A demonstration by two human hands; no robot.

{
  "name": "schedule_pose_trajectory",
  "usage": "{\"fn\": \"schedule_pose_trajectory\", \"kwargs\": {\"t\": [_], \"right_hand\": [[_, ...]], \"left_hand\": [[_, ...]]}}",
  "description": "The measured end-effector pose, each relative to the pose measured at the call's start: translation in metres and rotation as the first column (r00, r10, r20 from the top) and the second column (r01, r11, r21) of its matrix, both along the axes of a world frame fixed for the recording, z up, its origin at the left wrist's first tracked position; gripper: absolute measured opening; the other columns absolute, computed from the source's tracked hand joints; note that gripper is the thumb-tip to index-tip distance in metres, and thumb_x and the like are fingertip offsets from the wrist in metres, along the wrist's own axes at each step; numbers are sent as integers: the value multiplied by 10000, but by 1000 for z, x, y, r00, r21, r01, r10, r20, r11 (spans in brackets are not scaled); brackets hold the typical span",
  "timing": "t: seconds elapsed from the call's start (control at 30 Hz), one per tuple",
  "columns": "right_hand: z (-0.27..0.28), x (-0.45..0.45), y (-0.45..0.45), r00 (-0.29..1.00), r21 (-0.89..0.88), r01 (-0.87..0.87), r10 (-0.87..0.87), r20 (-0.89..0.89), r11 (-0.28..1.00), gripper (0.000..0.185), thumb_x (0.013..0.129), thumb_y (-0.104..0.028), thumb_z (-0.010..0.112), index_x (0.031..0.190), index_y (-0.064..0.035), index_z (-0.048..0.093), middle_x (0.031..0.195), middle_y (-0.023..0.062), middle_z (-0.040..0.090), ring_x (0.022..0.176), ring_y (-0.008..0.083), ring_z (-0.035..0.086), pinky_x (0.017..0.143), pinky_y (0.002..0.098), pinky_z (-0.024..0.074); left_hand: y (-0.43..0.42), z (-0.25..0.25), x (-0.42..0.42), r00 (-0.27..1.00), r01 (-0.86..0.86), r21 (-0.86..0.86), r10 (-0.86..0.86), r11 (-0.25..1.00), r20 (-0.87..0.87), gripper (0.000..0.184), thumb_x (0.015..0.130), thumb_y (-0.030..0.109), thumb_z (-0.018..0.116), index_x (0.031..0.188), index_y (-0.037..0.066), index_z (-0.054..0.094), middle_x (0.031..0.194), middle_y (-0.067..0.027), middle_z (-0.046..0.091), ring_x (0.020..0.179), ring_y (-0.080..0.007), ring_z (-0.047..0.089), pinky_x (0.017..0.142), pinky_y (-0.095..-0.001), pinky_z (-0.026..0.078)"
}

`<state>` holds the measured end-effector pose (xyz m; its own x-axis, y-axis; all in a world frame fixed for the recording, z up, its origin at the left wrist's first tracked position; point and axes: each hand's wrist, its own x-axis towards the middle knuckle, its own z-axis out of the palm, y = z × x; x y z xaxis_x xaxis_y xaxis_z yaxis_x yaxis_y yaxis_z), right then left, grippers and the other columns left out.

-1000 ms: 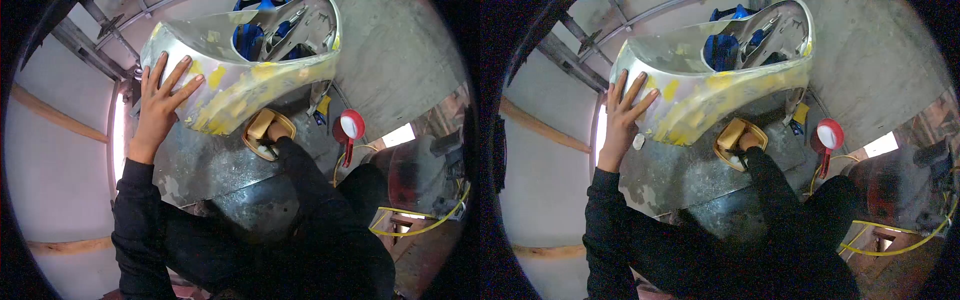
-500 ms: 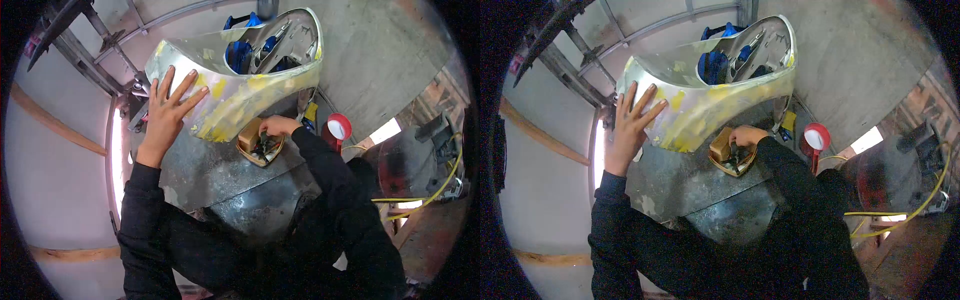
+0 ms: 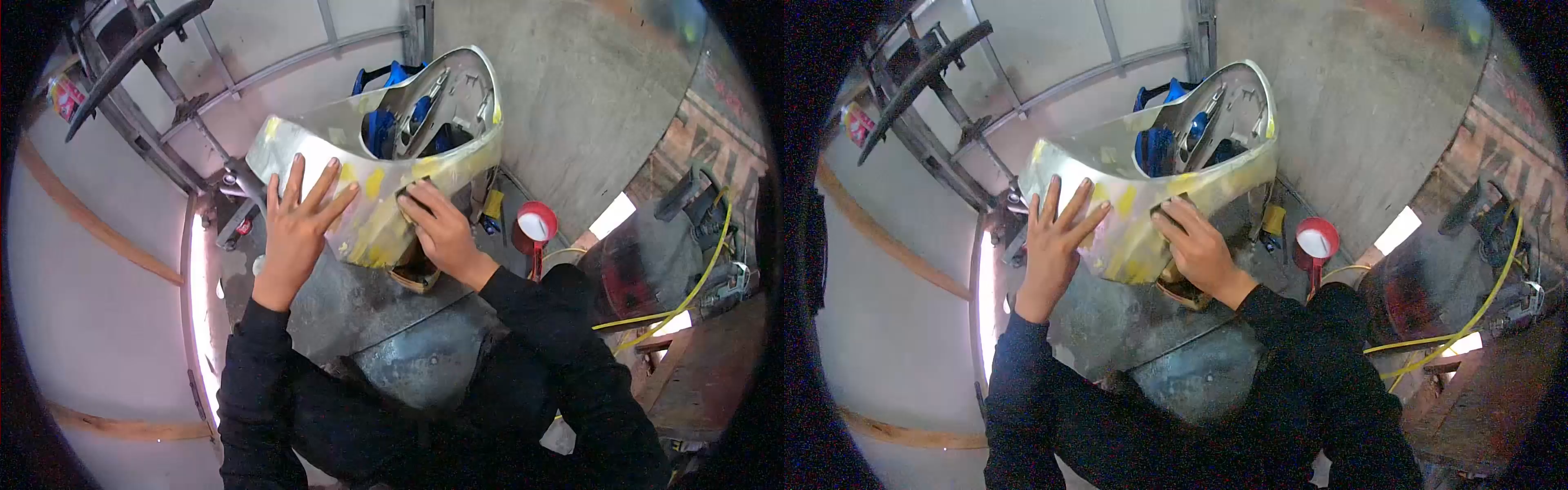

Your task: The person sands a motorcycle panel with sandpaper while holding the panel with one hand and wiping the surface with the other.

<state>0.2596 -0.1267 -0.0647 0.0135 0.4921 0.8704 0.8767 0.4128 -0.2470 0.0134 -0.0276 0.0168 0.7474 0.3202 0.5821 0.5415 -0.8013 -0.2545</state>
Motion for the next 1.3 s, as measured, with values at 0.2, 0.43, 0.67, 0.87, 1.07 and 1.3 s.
{"fn": "schedule_pose_trajectory", "kwargs": {"t": [0.2, 0.43, 0.67, 0.87, 1.07, 1.3], "right_hand": [[-19, 42, 20, 974, -77, 148, -159, -164, 986, 408, 758, 45, 626, 1155, -28, 691, 1231, 184, 649, 1242, 372, 595, 1076, 454, 487], [-14, 28, 19, 999, 0, 41, -41, -13, 999, 383, 727, 38, 632, 1102, -13, 693, 1150, 176, 675, 1163, 368, 627, 1040, 461, 505], [-6, 0, 12, 997, 64, -76, 75, 19, 995, 315, 723, 38, 636, 1022, -11, 718, 1099, 158, 686, 1097, 363, 648, 996, 459, 529], [-8, 16, 18, 979, -40, 132, -137, -150, 990, 340, 731, 47, 632, 1053, -16, 721, 1107, 159, 688, 1112, 395, 641, 1006, 460, 521], [-16, 21, 14, 998, 37, 46, -44, -46, 998, 341, 760, 28, 642, 1092, -9, 711, 1129, 173, 687, 1151, 388, 627, 1013, 471, 516], [-5, -1, 8, 999, 75, 18, -21, 32, 997, 321, 794, 13, 619, 1101, 2, 711, 1107, 194, 685, 1139, 400, 631, 1008, 480, 513]], "left_hand": [[-1, -5, -2, 999, -11, -10, 11, 1000, -33, 672, 812, -27, 639, 1360, 362, 651, 1551, 15, 512, 1492, -396, 355, 1149, -667, 287], [6, -4, -5, 1000, 13, -28, -14, 1000, -22, 632, 849, -30, 629, 1349, 355, 660, 1552, 3, 508, 1487, -404, 357, 1139, -671, 298], [1, -3, -5, 1000, -5, -38, 4, 999, -31, 605, 855, -33, 630, 1329, 340, 677, 1545, -1, 515, 1482, -410, 363, 1123, -676, 315], [-3, -1, -3, 1000, 3, -67, -4, 998, -9, 651, 807, -77, 605, 1309, 328, 694, 1548, -16, 516, 1495, -413, 347, 1150, -675, 298], [-3, 0, -4, 1000, -2, -77, 1, 997, -14, 684, 780, -99, 608, 1309, 326, 697, 1552, -20, 514, 1505, -406, 337, 1166, -671, 284], [-4, -4, 0, 1000, 5, -55, -4, 998, 8, 706, 776, -116, 601, 1305, 342, 697, 1550, -10, 517, 1509, -398, 334, 1162, -668, 290]]}}
